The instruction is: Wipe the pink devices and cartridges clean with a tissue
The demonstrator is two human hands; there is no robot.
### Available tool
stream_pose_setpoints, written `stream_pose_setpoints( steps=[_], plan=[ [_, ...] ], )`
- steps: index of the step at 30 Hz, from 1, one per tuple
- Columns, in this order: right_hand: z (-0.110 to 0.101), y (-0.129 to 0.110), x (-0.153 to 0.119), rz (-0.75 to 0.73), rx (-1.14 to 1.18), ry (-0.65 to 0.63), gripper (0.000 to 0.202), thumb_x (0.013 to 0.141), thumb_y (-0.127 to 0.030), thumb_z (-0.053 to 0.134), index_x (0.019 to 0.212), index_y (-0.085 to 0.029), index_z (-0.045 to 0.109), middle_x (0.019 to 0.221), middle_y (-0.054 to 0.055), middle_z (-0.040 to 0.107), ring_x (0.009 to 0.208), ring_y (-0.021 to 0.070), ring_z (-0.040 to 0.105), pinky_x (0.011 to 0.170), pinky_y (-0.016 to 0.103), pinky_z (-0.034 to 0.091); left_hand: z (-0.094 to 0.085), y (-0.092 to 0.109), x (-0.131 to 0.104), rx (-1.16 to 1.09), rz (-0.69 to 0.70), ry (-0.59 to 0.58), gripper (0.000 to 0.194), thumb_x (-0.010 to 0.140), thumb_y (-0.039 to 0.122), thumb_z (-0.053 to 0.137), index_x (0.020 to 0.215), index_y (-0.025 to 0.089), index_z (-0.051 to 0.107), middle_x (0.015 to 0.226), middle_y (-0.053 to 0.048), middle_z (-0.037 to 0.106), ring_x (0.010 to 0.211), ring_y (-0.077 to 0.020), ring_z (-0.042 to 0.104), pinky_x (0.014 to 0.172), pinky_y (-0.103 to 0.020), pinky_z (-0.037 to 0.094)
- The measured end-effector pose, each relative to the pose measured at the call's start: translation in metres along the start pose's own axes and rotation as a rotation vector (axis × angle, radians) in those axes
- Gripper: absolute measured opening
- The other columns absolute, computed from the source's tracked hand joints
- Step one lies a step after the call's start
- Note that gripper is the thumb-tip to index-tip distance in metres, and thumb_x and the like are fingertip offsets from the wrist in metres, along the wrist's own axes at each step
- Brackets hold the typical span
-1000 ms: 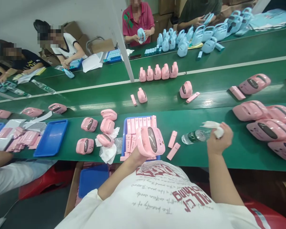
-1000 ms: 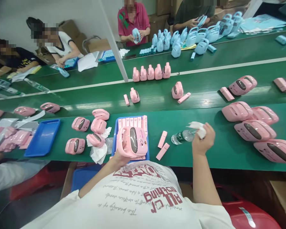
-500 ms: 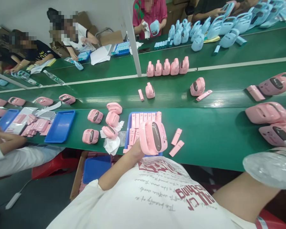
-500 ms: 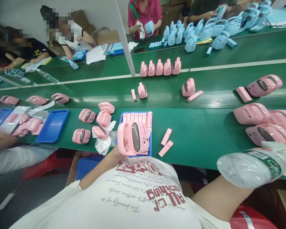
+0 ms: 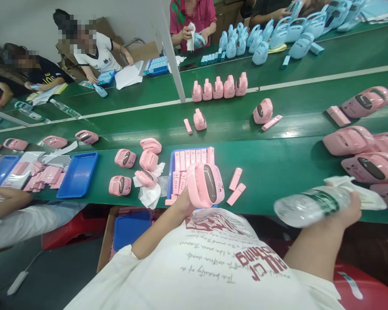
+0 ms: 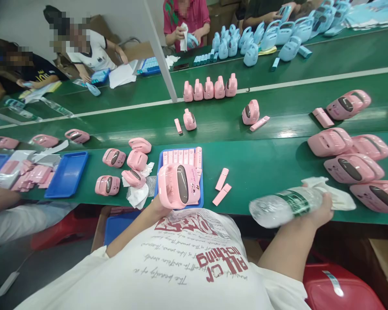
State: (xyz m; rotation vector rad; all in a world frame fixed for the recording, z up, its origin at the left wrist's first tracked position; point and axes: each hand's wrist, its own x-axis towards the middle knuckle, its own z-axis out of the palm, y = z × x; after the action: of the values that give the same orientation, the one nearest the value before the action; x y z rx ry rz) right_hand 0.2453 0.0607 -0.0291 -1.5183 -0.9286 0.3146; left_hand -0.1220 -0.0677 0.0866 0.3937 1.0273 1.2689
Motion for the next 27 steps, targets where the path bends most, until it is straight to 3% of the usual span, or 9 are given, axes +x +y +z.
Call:
stream_pose_setpoints(
  steps=[3, 5, 7, 10, 13, 16, 21, 23, 27],
  plan=[
    [0.018, 0.003, 0.002, 0.006, 0.109, 0.359, 0.045, 0.078, -0.056, 0.044, 0.103, -0.02, 0.053, 0.094, 0.018, 0.061, 0.078, 0.0336, 0.065, 0.061, 0.05, 0.049, 0.0, -0.001, 0.001, 0.011, -0.019, -0.052, 0.066, 0.057, 0.051, 0.078, 0.115, 0.022, 0.065, 0.103, -0.009, 0.071, 0.112, -0.0335, 0.058, 0.095, -0.047, 0.045],
    [0.029, -0.001, -0.001, -0.137, 0.032, 0.438, 0.052, 0.072, -0.06, 0.049, 0.101, -0.017, 0.053, 0.092, 0.022, 0.062, 0.085, 0.0358, 0.065, 0.07, 0.05, 0.05, 0.002, -0.002, 0.003, 0.035, -0.024, -0.095, 0.064, 0.059, 0.051, 0.077, 0.114, 0.022, 0.065, 0.103, -0.009, 0.07, 0.112, -0.0329, 0.058, 0.096, -0.048, 0.044],
    [0.039, -0.006, -0.007, -0.312, -0.155, 0.284, 0.054, 0.075, -0.064, 0.045, 0.096, -0.015, 0.057, 0.092, 0.026, 0.063, 0.091, 0.0369, 0.064, 0.078, 0.05, 0.049, 0.005, -0.001, 0.005, 0.076, -0.013, -0.134, 0.064, 0.058, 0.047, 0.079, 0.114, 0.021, 0.065, 0.103, -0.009, 0.07, 0.11, -0.0322, 0.058, 0.097, -0.047, 0.044],
    [0.047, -0.013, -0.015, -0.447, -0.318, 0.046, 0.054, 0.082, -0.062, 0.031, 0.092, -0.018, 0.06, 0.099, 0.028, 0.064, 0.1, 0.0364, 0.062, 0.086, 0.049, 0.046, 0.012, 0.004, 0.004, 0.147, 0.012, -0.164, 0.07, 0.053, 0.04, 0.083, 0.117, 0.021, 0.063, 0.104, -0.009, 0.07, 0.109, -0.0326, 0.058, 0.097, -0.048, 0.043],
    [0.044, -0.022, -0.015, -0.459, -0.343, -0.157, 0.05, 0.084, -0.052, 0.031, 0.101, -0.016, 0.061, 0.109, 0.027, 0.063, 0.106, 0.0339, 0.06, 0.091, 0.046, 0.044, 0.021, 0.013, -0.001, 0.171, 0.025, -0.147, 0.069, 0.052, 0.039, 0.084, 0.116, 0.021, 0.063, 0.102, -0.009, 0.07, 0.11, -0.0335, 0.057, 0.097, -0.049, 0.043],
    [0.037, -0.042, -0.002, -0.393, -0.387, -0.345, 0.047, 0.08, -0.043, 0.034, 0.1, -0.012, 0.064, 0.104, 0.026, 0.065, 0.103, 0.0329, 0.062, 0.088, 0.044, 0.044, 0.026, 0.019, -0.007, 0.169, 0.025, -0.144, 0.068, 0.052, 0.037, 0.085, 0.114, 0.021, 0.064, 0.102, -0.009, 0.069, 0.113, -0.0346, 0.055, 0.099, -0.049, 0.042],
    [0.04, -0.116, 0.005, -0.147, -0.635, -0.135, 0.027, 0.074, -0.03, 0.044, 0.073, -0.011, 0.064, 0.074, 0.022, 0.064, 0.076, 0.0304, 0.059, 0.068, 0.041, 0.039, 0.025, 0.017, -0.009, 0.151, 0.007, -0.117, 0.068, 0.055, 0.032, 0.083, 0.119, 0.021, 0.061, 0.105, -0.009, 0.068, 0.116, -0.0352, 0.053, 0.1, -0.048, 0.04],
    [0.047, -0.154, -0.014, -0.097, -0.549, -0.263, 0.021, 0.072, -0.029, 0.051, 0.072, -0.012, 0.064, 0.067, 0.014, 0.062, 0.066, 0.0227, 0.055, 0.063, 0.035, 0.038, 0.022, 0.012, -0.008, 0.177, 0.0, -0.071, 0.067, 0.061, 0.032, 0.08, 0.124, 0.022, 0.058, 0.109, -0.009, 0.067, 0.116, -0.0334, 0.053, 0.099, -0.045, 0.042],
    [0.063, -0.207, -0.08, -0.091, -0.101, -0.759, 0.035, 0.082, -0.034, 0.047, 0.1, -0.014, 0.069, 0.081, 0.007, 0.068, 0.073, 0.0202, 0.059, 0.067, 0.031, 0.045, 0.022, 0.003, -0.004, 0.254, 0.018, -0.066, 0.07, 0.069, 0.028, 0.074, 0.135, 0.027, 0.049, 0.126, -0.009, 0.06, 0.118, -0.0287, 0.053, 0.096, -0.039, 0.044]
  ],
)
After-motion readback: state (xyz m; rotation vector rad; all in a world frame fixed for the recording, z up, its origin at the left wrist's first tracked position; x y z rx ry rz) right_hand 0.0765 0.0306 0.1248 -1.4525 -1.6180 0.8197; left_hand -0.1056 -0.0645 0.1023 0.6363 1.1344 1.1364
